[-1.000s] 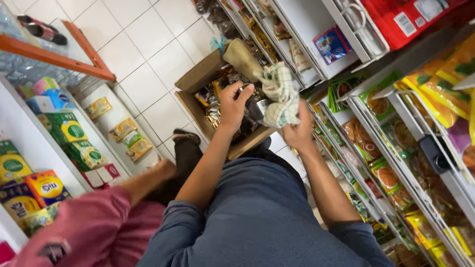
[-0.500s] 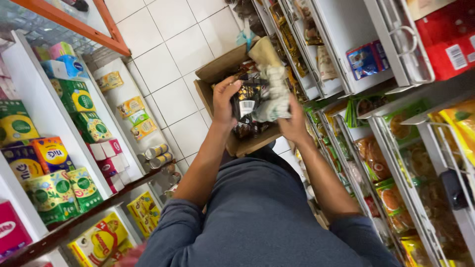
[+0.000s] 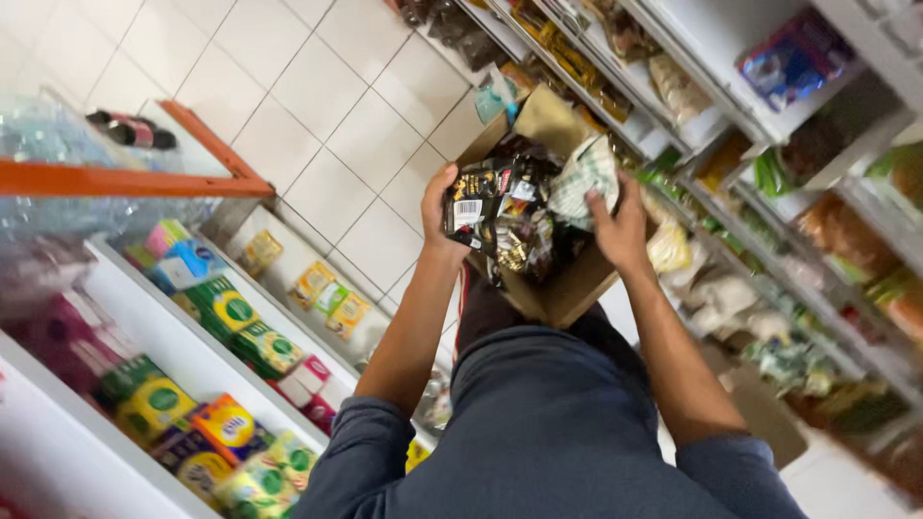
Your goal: The person uses a handheld scanner to scan barcodes on coffee packets inside a box and then places a packet onto a store shelf.
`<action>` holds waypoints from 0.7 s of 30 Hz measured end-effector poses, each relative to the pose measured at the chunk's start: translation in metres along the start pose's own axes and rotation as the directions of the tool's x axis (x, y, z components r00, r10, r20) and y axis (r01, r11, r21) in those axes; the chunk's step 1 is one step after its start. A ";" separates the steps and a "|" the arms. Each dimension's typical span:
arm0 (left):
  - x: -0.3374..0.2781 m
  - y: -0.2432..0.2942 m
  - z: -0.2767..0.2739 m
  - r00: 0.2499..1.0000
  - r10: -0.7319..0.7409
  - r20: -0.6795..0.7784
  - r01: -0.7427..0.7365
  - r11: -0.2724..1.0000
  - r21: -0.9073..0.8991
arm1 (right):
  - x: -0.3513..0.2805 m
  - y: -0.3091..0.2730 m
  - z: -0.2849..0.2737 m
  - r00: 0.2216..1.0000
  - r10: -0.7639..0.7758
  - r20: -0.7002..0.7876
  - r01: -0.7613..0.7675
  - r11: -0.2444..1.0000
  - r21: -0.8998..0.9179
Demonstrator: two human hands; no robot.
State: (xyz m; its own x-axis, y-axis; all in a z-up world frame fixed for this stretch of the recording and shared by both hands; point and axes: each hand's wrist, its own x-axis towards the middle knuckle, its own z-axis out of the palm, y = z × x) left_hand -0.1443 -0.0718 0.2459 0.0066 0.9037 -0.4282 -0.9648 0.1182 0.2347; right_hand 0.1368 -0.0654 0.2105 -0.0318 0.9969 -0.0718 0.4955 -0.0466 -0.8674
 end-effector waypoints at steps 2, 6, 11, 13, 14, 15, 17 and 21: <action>0.009 0.009 -0.007 0.993 -0.107 -0.041 0.107 0.994 -0.005 | -0.006 -0.018 0.008 0.991 0.123 -0.057 -0.124 0.992 -0.018; 0.021 0.021 -0.008 0.972 -0.236 -0.012 0.236 0.971 0.029 | -0.014 -0.053 0.019 0.985 0.166 -0.041 -0.169 0.982 -0.082; 0.030 0.013 -0.003 0.965 -0.260 -0.016 0.259 0.954 0.149 | -0.009 -0.039 0.028 0.911 -0.387 -0.141 0.282 0.835 -0.473; 0.024 0.011 -0.004 0.972 -0.236 -0.013 0.232 0.942 0.241 | -0.016 -0.025 0.024 0.980 -0.171 -0.105 0.124 0.927 -0.354; 0.028 0.010 -0.003 0.976 -0.216 0.001 0.205 0.929 0.307 | -0.010 -0.015 0.019 0.993 -0.078 -0.087 0.048 0.952 -0.303; 0.035 0.005 -0.002 0.980 -0.196 0.017 0.176 0.912 0.371 | -0.003 -0.005 0.007 0.994 -0.076 -0.073 0.054 0.963 -0.263; 0.046 0.003 0.002 0.983 -0.174 0.060 0.133 0.895 0.425 | -0.003 0.006 -0.002 0.998 -0.037 -0.043 0.030 0.989 -0.146; 0.058 0.012 0.005 0.962 -0.243 0.126 0.153 0.857 0.492 | 0.041 0.018 -0.023 0.925 0.237 -0.298 -0.262 0.964 -0.044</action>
State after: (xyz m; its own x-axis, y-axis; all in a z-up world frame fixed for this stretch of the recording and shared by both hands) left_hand -0.1546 -0.0160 0.2282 0.2742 0.8920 -0.3594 -0.6967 0.4419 0.5651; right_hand 0.1648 -0.0242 0.2030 0.3466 0.9296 -0.1256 0.5243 -0.3030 -0.7958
